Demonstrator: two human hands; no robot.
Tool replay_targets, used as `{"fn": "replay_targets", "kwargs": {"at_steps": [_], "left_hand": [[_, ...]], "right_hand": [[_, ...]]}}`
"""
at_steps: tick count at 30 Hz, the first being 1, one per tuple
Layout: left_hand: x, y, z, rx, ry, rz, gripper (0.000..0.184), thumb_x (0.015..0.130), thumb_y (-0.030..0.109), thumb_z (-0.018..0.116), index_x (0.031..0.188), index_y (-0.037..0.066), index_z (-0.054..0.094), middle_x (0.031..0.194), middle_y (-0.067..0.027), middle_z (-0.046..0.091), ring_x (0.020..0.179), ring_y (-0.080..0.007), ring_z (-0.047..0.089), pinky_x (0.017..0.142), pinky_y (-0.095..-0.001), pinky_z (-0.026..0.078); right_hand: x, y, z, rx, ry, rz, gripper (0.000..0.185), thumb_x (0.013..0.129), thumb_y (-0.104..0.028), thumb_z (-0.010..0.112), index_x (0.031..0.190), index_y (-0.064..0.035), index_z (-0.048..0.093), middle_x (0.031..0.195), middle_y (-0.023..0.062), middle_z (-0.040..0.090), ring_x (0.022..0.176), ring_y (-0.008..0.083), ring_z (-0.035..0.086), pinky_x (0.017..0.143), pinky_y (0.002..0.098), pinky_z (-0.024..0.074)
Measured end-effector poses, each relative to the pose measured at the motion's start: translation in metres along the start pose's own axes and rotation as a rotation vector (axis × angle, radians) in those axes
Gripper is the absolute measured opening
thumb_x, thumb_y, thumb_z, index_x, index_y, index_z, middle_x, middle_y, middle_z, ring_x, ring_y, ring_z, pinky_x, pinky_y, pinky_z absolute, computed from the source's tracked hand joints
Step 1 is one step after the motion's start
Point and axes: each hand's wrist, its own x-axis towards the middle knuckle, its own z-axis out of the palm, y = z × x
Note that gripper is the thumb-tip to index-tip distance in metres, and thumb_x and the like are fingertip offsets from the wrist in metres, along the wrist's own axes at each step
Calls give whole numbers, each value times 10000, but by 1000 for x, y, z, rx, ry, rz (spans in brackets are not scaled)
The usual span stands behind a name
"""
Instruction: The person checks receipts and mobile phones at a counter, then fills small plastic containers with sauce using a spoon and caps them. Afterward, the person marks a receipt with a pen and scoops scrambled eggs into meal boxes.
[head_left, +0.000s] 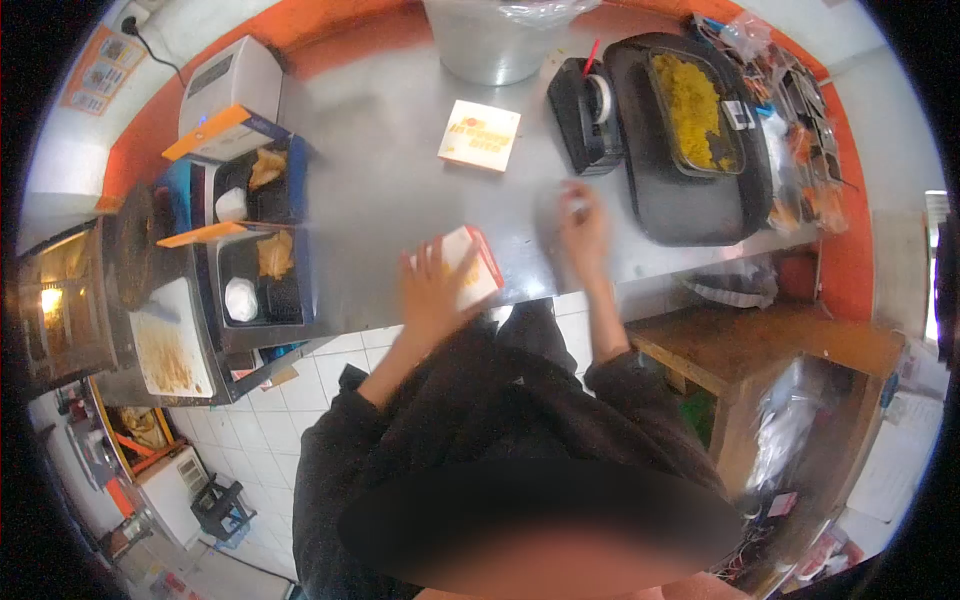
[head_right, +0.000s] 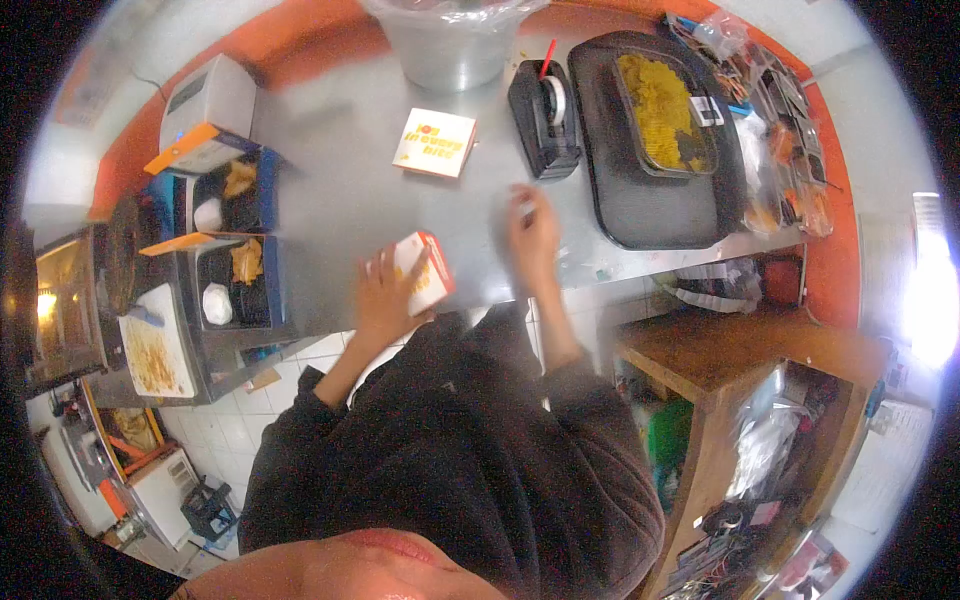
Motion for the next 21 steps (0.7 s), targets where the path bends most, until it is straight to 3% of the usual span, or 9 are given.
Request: {"fn": "replay_targets", "kwargs": {"at_steps": [2, 6, 8, 9, 11, 13, 16, 19, 21], "left_hand": [[-14, 10, 3, 26, 66, 0, 920, 675, 516, 721, 1442, 343, 244, 1379, -238, 325, 1295, -449, 276, 1031, -665, 167], [4, 45, 1, -41, 81, 16, 863, 693, 523, 696, 1427, 330, 286, 1367, -241, 323, 1299, -463, 253, 1030, -665, 161], [8, 42, 8, -65, 106, 37, 861, 694, 521, 696, 1427, 328, 287, 1370, -241, 315, 1302, -465, 245, 1031, -664, 159], [8, 40, 10, -86, 129, 58, 858, 696, 519, 696, 1426, 326, 288, 1373, -240, 307, 1304, -466, 237, 1033, -663, 158], [8, 41, 3, -92, 119, 55, 847, 699, 520, 692, 1423, 323, 297, 1367, -239, 308, 1300, -463, 241, 1032, -663, 158], [11, 45, 3, -103, 112, 44, 837, 703, 520, 689, 1420, 321, 307, 1361, -238, 309, 1295, -460, 246, 1031, -663, 159], [6, 47, 8, -139, 156, 19, 812, 708, 518, 685, 1410, 312, 334, 1345, -231, 318, 1278, -452, 264, 1028, -662, 161], [6, 48, 11, -114, 144, 6, 790, 715, 517, 675, 1404, 308, 350, 1334, -228, 328, 1266, -443, 279, 1027, -662, 161], [7, 46, 12, -96, 180, 27, 795, 716, 516, 671, 1410, 311, 342, 1338, -225, 323, 1271, -439, 274, 1027, -660, 160]], "right_hand": [[40, -5, -26, -75, 308, -357, 147, 840, -124, 614, 977, -97, 661, 795, 71, 600, 551, 141, 496, 519, 282, 400], [127, 38, -61, -291, 343, -400, 145, 863, -162, 600, 976, -95, 661, 761, 43, 569, 586, 110, 484, 550, 272, 402], [138, 35, -68, 130, -324, 167, 177, 872, -219, 615, 958, -71, 660, 757, 12, 540, 664, 93, 482, 611, 265, 405], [133, 41, -64, 131, -329, 171, 177, 872, -219, 615, 958, -71, 660, 757, 12, 540, 664, 93, 482, 611, 265, 405], [116, 58, -54, 1029, -52, 227, 199, 869, -229, 634, 901, -35, 663, 755, -10, 536, 624, 85, 480, 583, 265, 408], [88, 60, -58, 1240, 10, 270, 242, 868, -248, 640, 825, -10, 660, 750, -3, 536, 623, 77, 499, 568, 263, 415], [72, 69, -49, 192, 9, 228, 283, 856, -220, 640, 758, 46, 636, 766, 133, 575, 729, 165, 576, 686, 335, 486], [92, 82, -51, -423, 192, -190, 225, 818, -174, 651, 771, 46, 643, 790, 232, 587, 654, 282, 586, 670, 389, 492], [89, 89, -53, -515, 196, -176, 198, 805, -161, 650, 772, 34, 652, 797, 236, 593, 658, 316, 581, 669, 396, 483]]}}
